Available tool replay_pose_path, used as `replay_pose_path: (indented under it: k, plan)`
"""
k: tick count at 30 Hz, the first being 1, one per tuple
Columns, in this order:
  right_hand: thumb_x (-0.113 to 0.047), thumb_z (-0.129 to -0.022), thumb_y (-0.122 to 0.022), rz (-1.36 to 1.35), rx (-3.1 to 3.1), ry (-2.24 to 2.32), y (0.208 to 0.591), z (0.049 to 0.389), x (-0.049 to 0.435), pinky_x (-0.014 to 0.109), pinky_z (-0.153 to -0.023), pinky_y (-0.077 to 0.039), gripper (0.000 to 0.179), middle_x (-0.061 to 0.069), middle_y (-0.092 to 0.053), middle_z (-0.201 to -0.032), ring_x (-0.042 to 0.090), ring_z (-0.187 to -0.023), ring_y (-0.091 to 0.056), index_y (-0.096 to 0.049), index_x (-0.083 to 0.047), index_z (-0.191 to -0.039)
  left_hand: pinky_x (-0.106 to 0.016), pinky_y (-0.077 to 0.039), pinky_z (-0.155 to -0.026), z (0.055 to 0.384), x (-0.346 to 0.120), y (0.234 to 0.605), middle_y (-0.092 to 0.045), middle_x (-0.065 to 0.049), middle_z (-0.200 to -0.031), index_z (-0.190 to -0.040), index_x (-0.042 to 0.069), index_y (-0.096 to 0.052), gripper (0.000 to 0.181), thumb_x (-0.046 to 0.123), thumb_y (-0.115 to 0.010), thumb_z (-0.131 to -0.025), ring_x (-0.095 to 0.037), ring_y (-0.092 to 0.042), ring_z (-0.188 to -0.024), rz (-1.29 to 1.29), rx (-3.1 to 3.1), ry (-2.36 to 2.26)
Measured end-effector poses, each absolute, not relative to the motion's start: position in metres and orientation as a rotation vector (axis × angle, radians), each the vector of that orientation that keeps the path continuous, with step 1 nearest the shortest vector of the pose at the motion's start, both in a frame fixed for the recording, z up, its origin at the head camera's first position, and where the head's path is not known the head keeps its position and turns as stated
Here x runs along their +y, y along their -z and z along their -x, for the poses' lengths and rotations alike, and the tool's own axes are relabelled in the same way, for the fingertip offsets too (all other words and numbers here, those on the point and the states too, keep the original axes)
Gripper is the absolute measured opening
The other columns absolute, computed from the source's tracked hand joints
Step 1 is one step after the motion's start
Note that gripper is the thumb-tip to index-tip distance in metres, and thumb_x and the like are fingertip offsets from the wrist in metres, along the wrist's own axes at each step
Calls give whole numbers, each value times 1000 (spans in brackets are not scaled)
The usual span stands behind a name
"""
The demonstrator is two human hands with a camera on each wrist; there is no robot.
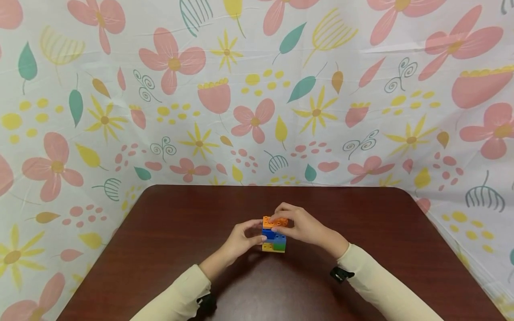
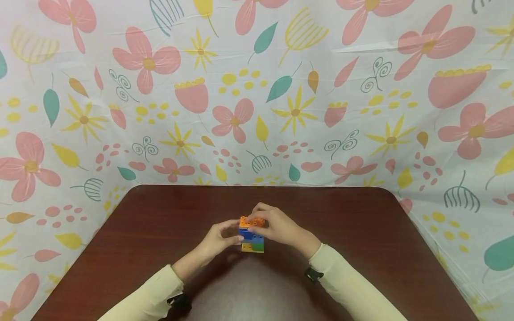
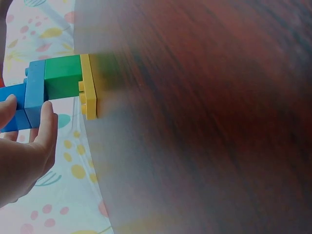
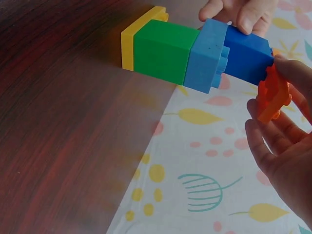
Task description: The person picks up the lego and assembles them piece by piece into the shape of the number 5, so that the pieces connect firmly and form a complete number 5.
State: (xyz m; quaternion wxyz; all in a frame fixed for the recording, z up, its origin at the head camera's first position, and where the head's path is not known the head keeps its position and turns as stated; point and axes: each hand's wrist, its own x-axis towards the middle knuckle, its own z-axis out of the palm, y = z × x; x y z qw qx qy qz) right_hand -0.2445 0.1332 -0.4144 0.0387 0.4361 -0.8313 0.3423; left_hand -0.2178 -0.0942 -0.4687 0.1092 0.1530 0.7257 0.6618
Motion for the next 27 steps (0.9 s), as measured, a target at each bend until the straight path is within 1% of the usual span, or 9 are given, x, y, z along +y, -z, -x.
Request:
replay_pose_path:
  k: [8,15,18,23,27]
  plan:
    - [-15,-84,-75,-1336,-2554,-967,413,239,131,21,-74,-53,24,-2,-55,-101,10,-84,-56,-72,-13,-108,-50,-54,-81,219,-93,469,-57,-19,-123,-134,4,-55,48,5,-70,-88,-33,-68,-90,-440,2133,-1941]
    - [-16,-85,-75,-1285,-2593,-908,413,234,128,20,-73,-52,24,-3,-54,-102,10,-83,-54,-72,-14,-108,-50,-54,-81,219,-94,470,-56,-19,-122,-134,3,-55,49,4,-69,-88,-29,-68,-89,-437,2124,-1947]
    - [-17,-85,-74,-1274,-2607,-867,413,232,126,19,-73,-52,23,-2,-53,-101,10,-83,-52,-71,-13,-108,-50,-54,-80,218,-94,470,-56,-20,-123,-134,3,-54,49,4,-69,-88,-31,-68,-89,-442,2124,-1950]
    - [-17,-86,-74,-1261,-2582,-776,411,229,123,19,-68,-50,21,-2,-52,-97,9,-79,-49,-72,-13,-106,-52,-53,-81,218,-93,467,-57,-20,-122,-134,4,-56,48,4,-69,-88,-33,-67,-88,-456,2127,-1954]
    - [-17,-86,-74,-1253,-2547,-705,412,227,122,20,-66,-48,20,-3,-53,-97,8,-77,-48,-72,-13,-105,-52,-54,-81,218,-92,468,-58,-20,-121,-133,4,-56,47,2,-68,-88,-29,-67,-89,-459,2124,-1955]
